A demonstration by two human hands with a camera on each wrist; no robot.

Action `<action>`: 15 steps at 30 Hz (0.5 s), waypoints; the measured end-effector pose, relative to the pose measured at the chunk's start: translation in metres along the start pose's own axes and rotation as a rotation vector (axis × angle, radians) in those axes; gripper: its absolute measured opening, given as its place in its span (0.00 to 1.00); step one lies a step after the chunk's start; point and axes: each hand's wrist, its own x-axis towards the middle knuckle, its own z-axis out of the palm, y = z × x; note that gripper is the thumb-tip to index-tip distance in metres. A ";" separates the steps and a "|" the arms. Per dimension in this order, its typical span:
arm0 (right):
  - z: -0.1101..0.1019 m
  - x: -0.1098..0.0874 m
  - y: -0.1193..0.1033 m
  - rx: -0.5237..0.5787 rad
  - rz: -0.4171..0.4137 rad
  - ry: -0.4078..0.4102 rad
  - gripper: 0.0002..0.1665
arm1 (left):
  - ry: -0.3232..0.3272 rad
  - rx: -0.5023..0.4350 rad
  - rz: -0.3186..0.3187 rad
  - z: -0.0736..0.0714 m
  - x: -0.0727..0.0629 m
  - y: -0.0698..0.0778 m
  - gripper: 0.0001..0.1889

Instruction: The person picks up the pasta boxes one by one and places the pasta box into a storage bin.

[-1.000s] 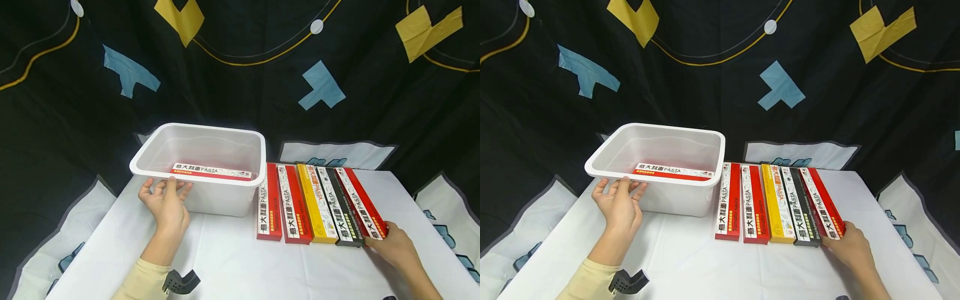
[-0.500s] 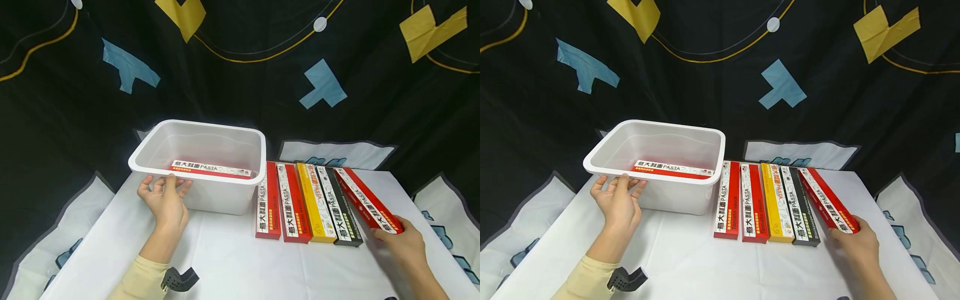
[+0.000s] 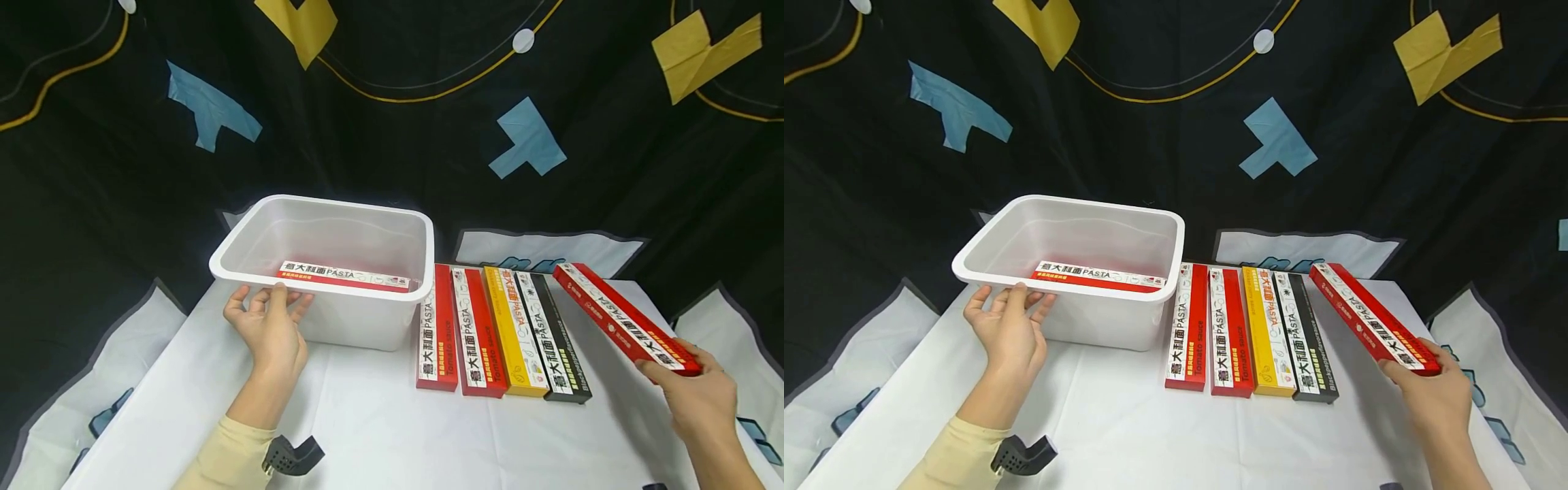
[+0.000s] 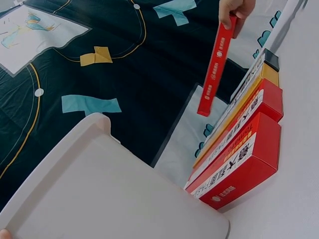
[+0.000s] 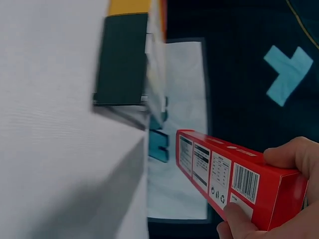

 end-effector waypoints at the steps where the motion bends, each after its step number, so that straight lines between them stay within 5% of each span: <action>1: -0.002 -0.001 -0.002 0.010 -0.006 0.003 0.54 | 0.000 0.001 0.001 0.000 0.000 0.000 0.25; 15: -0.016 -0.014 -0.029 0.116 -0.159 -0.008 0.53 | -0.002 -0.005 0.008 0.001 -0.001 0.001 0.24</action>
